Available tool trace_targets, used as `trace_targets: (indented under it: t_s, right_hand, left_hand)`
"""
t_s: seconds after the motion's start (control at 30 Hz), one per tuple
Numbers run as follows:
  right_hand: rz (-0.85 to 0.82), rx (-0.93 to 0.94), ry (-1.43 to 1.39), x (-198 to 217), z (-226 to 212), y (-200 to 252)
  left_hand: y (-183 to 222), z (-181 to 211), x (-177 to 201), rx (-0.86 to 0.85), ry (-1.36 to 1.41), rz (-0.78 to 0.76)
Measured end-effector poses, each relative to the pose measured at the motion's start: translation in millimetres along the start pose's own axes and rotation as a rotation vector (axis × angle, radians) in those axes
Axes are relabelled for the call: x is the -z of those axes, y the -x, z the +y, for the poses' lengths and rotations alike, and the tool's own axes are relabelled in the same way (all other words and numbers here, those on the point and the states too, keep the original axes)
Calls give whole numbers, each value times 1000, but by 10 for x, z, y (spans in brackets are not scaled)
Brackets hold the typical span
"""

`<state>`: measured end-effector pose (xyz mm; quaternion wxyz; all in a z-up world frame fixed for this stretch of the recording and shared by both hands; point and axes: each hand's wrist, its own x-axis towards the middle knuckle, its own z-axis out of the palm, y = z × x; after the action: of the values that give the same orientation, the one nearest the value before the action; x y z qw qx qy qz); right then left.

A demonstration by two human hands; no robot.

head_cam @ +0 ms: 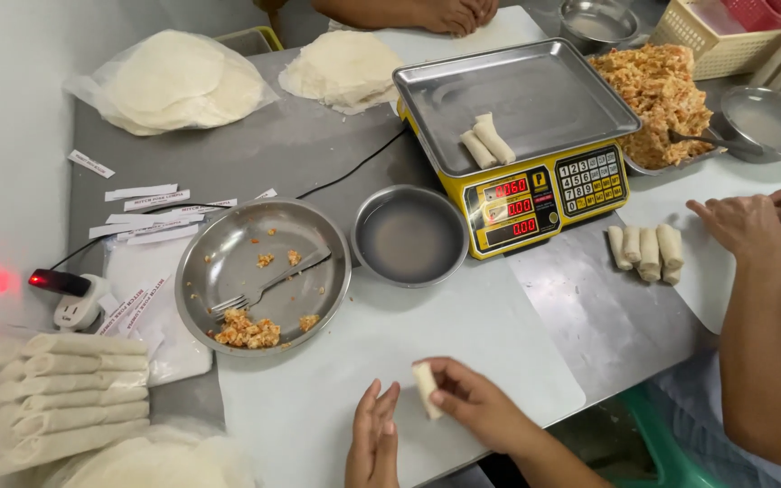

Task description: Preparing spring rolls by portioning filling onto wrappers and rolling them tightly.

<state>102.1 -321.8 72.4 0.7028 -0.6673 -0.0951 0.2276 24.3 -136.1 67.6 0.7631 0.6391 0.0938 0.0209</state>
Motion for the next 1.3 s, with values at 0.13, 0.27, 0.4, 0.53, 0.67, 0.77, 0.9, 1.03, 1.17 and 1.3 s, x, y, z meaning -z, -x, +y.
trace_targets:
  t_s: [0.13,0.27,0.4,0.53,0.67,0.77,0.9,1.03,1.17,1.3]
  right_hand:
    - [151,38,-163,191,-187,-23]
    - [126,-76,-328,182,-291,81]
    - [-2,117,56,-18,-393,234]
    - [-47,172,414,-246,-388,376]
    - [-43,342,513,-317,-273,427]
    - [-89,357,476,-312,-376,459]
    - [-84,229,399,-287,-401,428]
    - [-19,203,145,-238,-191,492]
    - [-23,228,116,-184,-231,564]
    - [-177,361,161,-258,-584,574]
  left_hand:
    - [20,-252,107,198,-286,111]
    - [46,-345,106,98,-467,90]
    - [31,-259,137,-32,-460,11]
    - [97,14,90,371,-89,18]
    - [182,-110,117,229,97,-82]
    - [228,-94,143,217,12,-47]
    - [289,-81,159,-5,3,-46]
    - [285,127,169,-107,-68,-127]
    - [324,234,134,-287,-129,-72]
    - [425,677,22,-371,-456,59]
